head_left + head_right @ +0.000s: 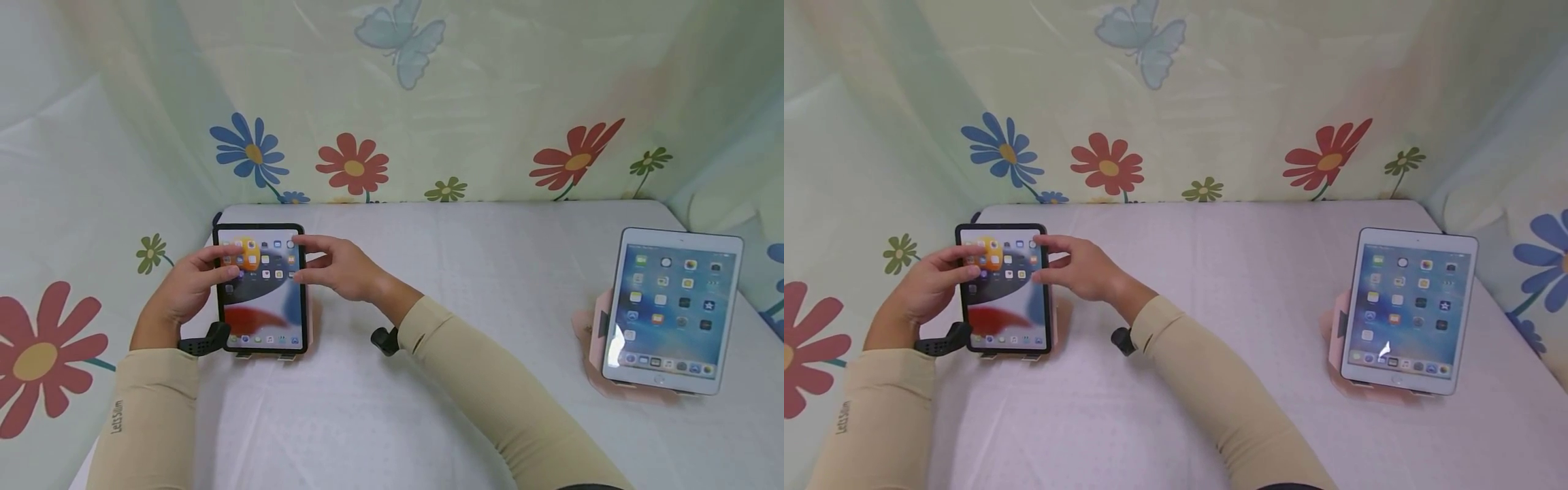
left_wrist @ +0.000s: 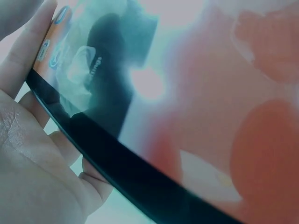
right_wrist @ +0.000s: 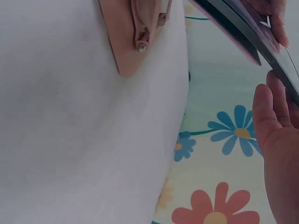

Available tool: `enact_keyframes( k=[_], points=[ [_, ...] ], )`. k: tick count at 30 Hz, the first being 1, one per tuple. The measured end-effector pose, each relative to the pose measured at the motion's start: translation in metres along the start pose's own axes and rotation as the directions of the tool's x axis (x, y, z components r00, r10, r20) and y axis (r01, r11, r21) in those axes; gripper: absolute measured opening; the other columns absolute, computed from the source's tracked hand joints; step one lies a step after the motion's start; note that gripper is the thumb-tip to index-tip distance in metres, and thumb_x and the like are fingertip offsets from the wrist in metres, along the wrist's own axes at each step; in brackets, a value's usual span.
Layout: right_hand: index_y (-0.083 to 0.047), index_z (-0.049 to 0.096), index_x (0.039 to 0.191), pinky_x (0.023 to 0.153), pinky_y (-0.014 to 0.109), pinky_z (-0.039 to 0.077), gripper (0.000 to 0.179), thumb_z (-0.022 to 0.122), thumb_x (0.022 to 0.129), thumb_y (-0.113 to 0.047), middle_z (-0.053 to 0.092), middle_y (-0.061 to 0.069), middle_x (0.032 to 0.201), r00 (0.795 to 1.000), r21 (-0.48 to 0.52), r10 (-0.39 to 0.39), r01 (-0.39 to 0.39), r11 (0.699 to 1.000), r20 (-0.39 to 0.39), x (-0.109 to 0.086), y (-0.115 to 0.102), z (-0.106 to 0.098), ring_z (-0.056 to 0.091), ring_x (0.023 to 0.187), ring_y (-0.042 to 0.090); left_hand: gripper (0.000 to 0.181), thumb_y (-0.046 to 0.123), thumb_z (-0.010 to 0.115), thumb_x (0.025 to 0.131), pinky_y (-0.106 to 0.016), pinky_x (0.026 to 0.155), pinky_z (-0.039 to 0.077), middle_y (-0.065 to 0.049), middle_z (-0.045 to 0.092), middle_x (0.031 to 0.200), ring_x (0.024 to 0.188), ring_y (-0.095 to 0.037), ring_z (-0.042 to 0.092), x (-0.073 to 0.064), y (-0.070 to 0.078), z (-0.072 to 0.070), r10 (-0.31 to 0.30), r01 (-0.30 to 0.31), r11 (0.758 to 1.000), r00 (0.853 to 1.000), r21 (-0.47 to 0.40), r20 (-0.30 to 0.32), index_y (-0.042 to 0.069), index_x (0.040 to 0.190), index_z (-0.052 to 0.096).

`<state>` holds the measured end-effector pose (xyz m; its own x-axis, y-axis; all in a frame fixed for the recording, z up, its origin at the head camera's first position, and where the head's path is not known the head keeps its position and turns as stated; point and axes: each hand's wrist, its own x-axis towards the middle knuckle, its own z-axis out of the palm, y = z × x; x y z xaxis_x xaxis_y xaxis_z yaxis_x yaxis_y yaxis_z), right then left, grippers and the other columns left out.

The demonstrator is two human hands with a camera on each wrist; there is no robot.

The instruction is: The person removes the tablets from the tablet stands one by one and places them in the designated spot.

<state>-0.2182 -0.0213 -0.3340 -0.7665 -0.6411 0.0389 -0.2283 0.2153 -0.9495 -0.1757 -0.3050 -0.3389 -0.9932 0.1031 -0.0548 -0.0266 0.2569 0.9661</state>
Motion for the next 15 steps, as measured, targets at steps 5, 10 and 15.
enact_keyframes(
  k=[5,10,15],
  points=[
    [-0.018,0.048,0.151,0.087,0.029,0.055,0.063,0.073,0.094,-0.019,0.052,0.003,0.142,0.999,0.014,-0.023,0.023,1.000,-0.032,-0.005,-0.007,-0.005,0.060,0.114,0.018,0.031,0.013,0.061,0.101,-0.015,0.088,0.048,-0.010,0.035,0.140,0.127,-0.027,0.029,-0.003,0.011,0.004,0.050,-0.049,0.998,0.999,0.031,-0.019,0.036,0.121,0.069],
    [-0.016,0.049,0.149,0.083,0.031,0.057,0.063,0.074,0.092,-0.016,0.053,0.005,0.138,0.995,0.059,-0.054,0.059,0.997,-0.089,-0.010,-0.014,-0.011,0.058,0.112,0.021,0.032,0.016,0.063,0.100,-0.016,0.084,0.051,-0.018,0.035,0.143,0.126,-0.029,0.034,-0.006,0.025,0.009,0.086,-0.082,0.990,0.996,0.119,-0.030,0.028,0.130,0.065],
    [-0.014,0.049,0.149,0.078,0.033,0.059,0.063,0.074,0.091,-0.010,0.051,0.007,0.136,0.989,0.131,-0.076,0.093,0.987,-0.127,-0.017,-0.021,-0.017,0.058,0.110,0.024,0.035,0.016,0.063,0.100,-0.017,0.082,0.053,-0.019,0.042,0.136,0.118,-0.025,0.042,-0.009,0.041,0.015,0.121,-0.114,0.978,0.992,0.176,-0.029,0.017,0.135,0.060]
  ],
)
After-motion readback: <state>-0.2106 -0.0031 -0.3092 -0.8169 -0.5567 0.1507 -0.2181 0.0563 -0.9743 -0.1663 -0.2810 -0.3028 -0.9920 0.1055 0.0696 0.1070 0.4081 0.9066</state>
